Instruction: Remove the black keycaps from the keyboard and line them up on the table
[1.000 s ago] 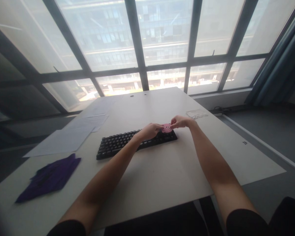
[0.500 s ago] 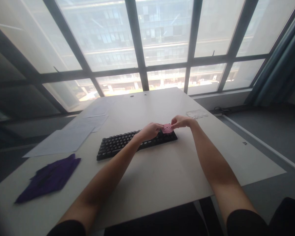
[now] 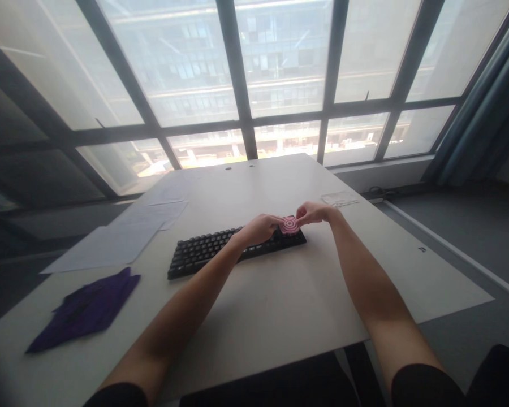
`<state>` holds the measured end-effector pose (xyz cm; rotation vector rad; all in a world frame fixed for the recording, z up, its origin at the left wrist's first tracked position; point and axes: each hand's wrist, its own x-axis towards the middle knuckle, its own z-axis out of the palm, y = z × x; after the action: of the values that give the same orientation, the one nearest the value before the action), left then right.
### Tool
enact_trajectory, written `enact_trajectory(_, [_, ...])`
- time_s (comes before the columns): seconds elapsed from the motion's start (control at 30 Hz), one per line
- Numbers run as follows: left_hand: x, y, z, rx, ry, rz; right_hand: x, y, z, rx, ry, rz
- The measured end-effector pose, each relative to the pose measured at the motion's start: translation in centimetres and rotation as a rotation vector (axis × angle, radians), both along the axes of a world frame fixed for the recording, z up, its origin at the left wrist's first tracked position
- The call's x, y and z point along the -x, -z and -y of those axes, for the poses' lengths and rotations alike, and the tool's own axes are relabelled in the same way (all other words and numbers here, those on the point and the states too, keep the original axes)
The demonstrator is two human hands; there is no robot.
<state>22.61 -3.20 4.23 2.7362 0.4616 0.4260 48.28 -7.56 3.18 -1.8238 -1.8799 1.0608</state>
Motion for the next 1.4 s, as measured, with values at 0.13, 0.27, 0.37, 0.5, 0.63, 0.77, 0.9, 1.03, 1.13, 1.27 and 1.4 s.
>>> enact_trajectory(0.13, [-0.3, 0.2, 0.2, -0.068, -0.036, -0.015, 0.0, -0.1, 0.1, 0.071, -0.003, 0.023])
enact_trajectory(0.27, [-0.7, 0.6, 0.3, -0.124, -0.043, -0.042, -0.5, 0.6, -0.4, 0.082, 0.003, 0.023])
enact_trajectory(0.37, [-0.8, 0.8, 0.3, -0.139, -0.032, -0.059, -0.9, 1.1, -0.8, 0.071, 0.006, 0.025])
enact_trajectory(0.5, [-0.8, 0.8, 0.3, -0.148, -0.037, -0.072, -1.2, 1.3, -0.9, 0.077, 0.008, 0.032])
enact_trajectory(0.63, [-0.7, 0.7, 0.3, -0.148, -0.029, -0.072, -0.9, 1.1, -0.7, 0.083, 0.007, 0.029])
enact_trajectory(0.77, [-0.6, 0.7, 0.3, -0.137, -0.017, -0.069, -0.8, 0.9, -0.5, 0.095, 0.014, 0.032])
enact_trajectory(0.9, [-0.6, 0.5, 0.3, -0.115, -0.034, -0.081, -0.7, 0.8, -0.6, 0.093, 0.009, 0.047])
enact_trajectory(1.03, [-0.4, -0.1, 0.5, -0.102, -0.036, -0.090, -0.5, 0.5, -0.5, 0.064, -0.004, 0.063])
enact_trajectory(1.13, [-0.1, -0.7, 0.6, -0.102, -0.031, -0.095, -0.2, 0.2, -0.4, 0.028, -0.034, 0.056])
enact_trajectory(1.27, [0.1, -1.2, 0.6, -0.101, -0.005, -0.110, -0.1, 0.3, -0.4, 0.108, -0.043, 0.034])
enact_trajectory(1.4, [0.0, -1.0, 0.6, -0.084, 0.013, -0.135, -0.2, 0.5, -0.7, 0.096, -0.048, 0.075])
